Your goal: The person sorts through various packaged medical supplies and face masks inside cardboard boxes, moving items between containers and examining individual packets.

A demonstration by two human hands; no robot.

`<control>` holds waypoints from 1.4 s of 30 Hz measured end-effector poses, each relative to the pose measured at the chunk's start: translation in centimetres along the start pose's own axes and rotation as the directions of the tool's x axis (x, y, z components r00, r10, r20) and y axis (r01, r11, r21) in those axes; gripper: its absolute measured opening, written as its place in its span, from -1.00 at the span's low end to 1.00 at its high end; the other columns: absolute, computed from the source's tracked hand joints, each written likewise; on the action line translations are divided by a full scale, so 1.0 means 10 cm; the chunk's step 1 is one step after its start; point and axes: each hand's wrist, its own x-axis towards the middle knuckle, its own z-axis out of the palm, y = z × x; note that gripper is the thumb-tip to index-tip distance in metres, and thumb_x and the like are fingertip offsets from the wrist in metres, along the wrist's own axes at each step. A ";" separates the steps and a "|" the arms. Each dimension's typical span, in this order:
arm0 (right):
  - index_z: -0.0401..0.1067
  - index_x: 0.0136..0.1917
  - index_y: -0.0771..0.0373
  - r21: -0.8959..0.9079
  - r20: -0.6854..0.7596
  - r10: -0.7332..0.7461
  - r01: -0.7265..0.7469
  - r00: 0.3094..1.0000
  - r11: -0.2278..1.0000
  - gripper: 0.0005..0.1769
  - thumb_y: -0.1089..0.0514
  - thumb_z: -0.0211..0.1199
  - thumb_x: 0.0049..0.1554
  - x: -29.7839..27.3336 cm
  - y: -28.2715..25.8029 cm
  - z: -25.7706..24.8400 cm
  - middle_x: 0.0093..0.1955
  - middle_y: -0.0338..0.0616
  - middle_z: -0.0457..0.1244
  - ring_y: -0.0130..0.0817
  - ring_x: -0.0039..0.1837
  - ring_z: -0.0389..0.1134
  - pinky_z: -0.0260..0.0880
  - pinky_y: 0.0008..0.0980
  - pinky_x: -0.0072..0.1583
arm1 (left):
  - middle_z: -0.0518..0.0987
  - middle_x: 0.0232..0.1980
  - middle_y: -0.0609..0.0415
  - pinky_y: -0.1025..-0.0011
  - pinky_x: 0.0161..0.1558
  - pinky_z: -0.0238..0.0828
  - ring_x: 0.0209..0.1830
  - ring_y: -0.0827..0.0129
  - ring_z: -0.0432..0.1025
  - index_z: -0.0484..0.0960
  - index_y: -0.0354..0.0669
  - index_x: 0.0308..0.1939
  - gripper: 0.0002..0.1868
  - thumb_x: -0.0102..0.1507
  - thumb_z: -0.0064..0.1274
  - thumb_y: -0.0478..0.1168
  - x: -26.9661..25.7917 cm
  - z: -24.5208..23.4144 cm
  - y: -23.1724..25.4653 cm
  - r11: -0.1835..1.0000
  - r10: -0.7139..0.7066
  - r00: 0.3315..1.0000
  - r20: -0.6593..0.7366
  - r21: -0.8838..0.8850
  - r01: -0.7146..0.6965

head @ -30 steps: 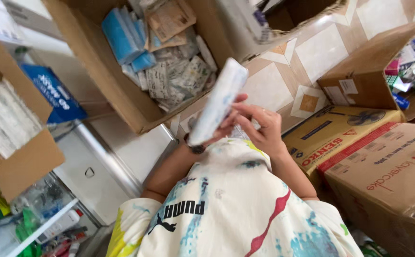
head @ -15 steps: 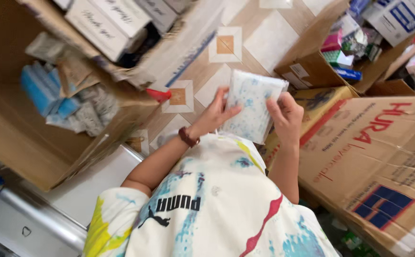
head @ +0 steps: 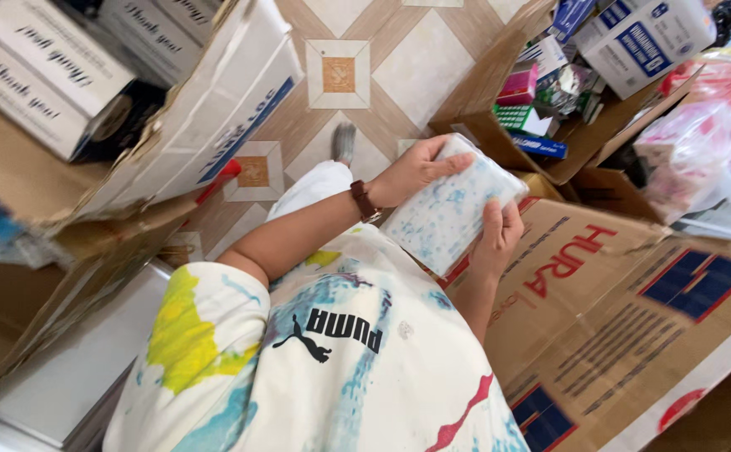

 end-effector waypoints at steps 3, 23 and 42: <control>0.32 0.36 0.48 0.123 -0.136 0.012 0.005 0.991 0.992 -0.54 0.07 0.13 0.36 0.47 -0.04 -0.02 0.20 0.00 0.34 -0.32 0.14 0.38 0.41 -0.33 0.21 | 0.60 -0.04 0.19 0.55 -0.03 0.47 -0.06 0.62 0.43 0.59 -0.24 0.10 -0.60 0.38 0.13 0.02 0.71 0.02 0.11 0.991 0.012 0.996 0.085 0.135 -0.023; 0.43 0.16 0.36 -0.054 0.086 0.045 -0.040 0.995 0.998 -0.62 -0.03 0.08 0.36 4.83 -0.05 1.01 0.06 -0.20 0.33 -0.45 0.07 0.31 0.35 -0.42 0.12 | 0.51 0.32 -0.04 0.35 0.35 0.34 0.32 0.34 0.38 0.21 -0.30 0.50 -0.15 0.30 0.23 0.07 3.38 -1.57 1.82 0.920 0.148 0.989 0.006 0.366 -0.140; 0.45 -0.10 0.33 -0.297 0.897 0.260 0.052 0.358 0.954 -0.68 0.07 0.11 0.39 7.90 -0.10 4.55 -0.16 -0.21 0.37 -0.56 -0.16 0.26 0.32 -0.54 -0.06 | 0.48 0.30 -0.01 0.23 0.23 0.46 0.26 0.29 0.43 0.24 -0.20 0.39 -0.30 0.24 0.20 -0.16 3.67 -3.64 3.22 0.710 0.231 0.253 -0.939 -0.015 -0.704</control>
